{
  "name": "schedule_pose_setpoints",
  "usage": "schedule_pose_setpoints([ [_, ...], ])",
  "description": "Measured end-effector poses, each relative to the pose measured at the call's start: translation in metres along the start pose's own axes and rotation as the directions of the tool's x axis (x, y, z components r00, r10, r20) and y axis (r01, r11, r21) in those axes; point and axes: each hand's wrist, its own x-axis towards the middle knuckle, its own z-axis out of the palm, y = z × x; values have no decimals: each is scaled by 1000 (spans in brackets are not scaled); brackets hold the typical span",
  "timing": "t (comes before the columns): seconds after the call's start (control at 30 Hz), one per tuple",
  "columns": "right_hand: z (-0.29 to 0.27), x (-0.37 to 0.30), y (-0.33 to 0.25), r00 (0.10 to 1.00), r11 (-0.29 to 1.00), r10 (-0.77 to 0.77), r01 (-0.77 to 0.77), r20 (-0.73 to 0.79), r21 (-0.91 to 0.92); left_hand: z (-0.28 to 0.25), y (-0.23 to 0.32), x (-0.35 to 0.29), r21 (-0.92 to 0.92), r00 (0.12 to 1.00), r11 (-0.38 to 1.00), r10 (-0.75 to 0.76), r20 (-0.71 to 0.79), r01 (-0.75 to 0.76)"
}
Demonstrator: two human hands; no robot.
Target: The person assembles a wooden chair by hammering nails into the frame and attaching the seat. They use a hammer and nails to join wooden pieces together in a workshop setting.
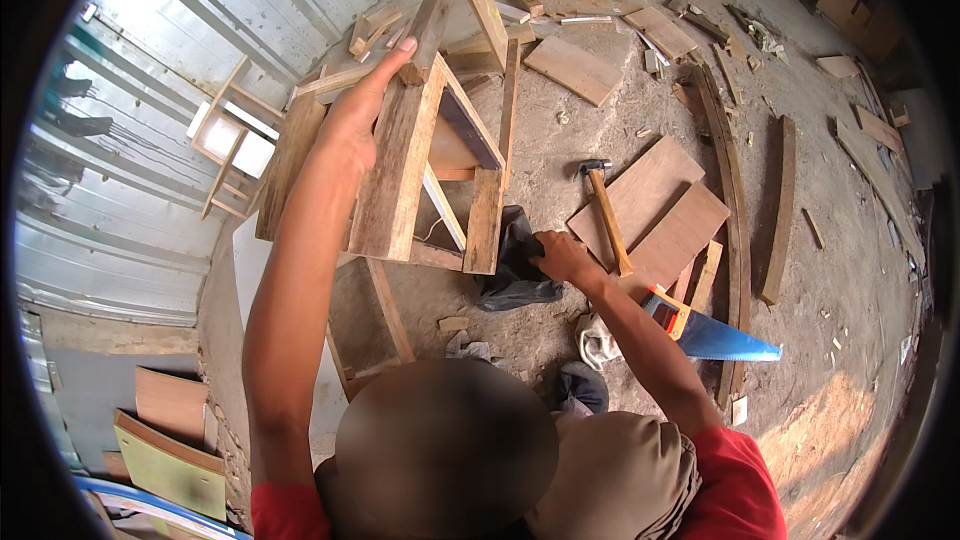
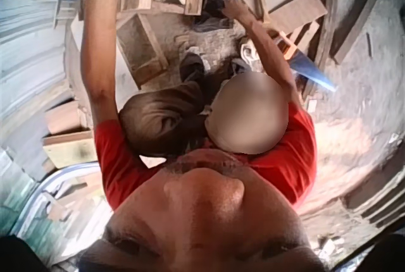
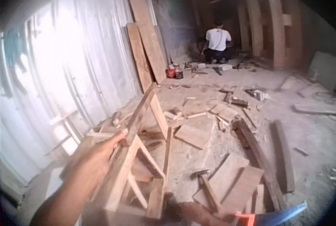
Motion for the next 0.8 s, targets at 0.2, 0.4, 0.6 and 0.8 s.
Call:
schedule_pose_setpoints([
  [0.2, -23, -81, 20, 979, 994, 108, -111, 173, 8, 11, -23, 18, -101, 994, 994, -23, 108, 34],
  [0.4, -118, -93, -28, 938, 993, 109, -116, -328, -4, 32, -46, 4, -73, 997, 997, -31, 67, 36],
  [0.6, -206, 20, -112, 921, 839, 97, 129, -378, 529, 40, -40, -4, -196, 997, 977, -74, 30, 79],
  [0.8, -210, 126, -177, 961, 730, 201, -17, -191, 683, 22, -42, 15, -196, 994, 974, -112, 3, 110],
])
